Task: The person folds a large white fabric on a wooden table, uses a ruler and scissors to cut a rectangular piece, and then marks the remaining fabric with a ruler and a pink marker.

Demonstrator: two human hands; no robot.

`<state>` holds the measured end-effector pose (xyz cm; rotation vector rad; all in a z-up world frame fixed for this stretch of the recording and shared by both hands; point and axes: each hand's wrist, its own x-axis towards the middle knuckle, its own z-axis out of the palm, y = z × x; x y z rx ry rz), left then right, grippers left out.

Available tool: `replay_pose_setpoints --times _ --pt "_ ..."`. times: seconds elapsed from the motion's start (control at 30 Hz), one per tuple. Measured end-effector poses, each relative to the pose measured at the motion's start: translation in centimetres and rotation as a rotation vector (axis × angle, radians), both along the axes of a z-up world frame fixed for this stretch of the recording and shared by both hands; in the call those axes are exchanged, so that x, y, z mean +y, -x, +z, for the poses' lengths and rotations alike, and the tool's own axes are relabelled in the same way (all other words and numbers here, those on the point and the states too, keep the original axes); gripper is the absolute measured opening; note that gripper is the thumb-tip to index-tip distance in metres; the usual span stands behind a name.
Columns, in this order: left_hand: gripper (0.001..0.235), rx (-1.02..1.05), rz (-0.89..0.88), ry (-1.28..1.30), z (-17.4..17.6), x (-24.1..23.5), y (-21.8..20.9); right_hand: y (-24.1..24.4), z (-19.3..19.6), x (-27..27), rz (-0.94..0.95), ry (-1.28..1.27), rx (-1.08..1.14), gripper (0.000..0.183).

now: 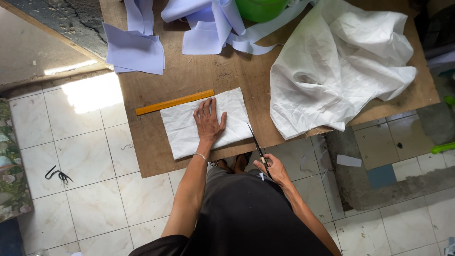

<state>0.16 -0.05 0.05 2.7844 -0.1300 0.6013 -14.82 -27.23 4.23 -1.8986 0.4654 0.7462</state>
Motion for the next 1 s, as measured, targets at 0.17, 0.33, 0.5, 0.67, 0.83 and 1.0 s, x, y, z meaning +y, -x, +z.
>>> replay_pose_setpoints --times 0.17,0.33,0.5,0.67,0.83,1.0 --pt "0.061 0.005 -0.004 0.012 0.0 0.2 0.5 0.2 2.3 0.7 -0.002 0.054 0.020 0.066" --pt "0.062 0.042 0.000 0.020 0.0 0.3 0.2 0.2 3.6 1.0 -0.070 0.022 0.016 0.050" --pt "0.063 0.062 0.006 0.021 -0.2 0.2 0.3 -1.5 3.9 -0.1 0.021 0.077 0.036 0.054" --pt "0.063 0.050 0.010 -0.003 0.2 0.2 0.3 -5.0 2.0 -1.0 0.197 0.165 0.011 0.077" --pt "0.064 0.055 0.009 0.009 -0.3 0.0 0.2 -4.9 4.5 -1.0 0.149 0.083 0.008 0.055" --pt "0.063 0.036 0.033 -0.002 0.0 0.2 -0.1 -7.3 5.6 -1.3 0.239 0.092 0.005 0.052"
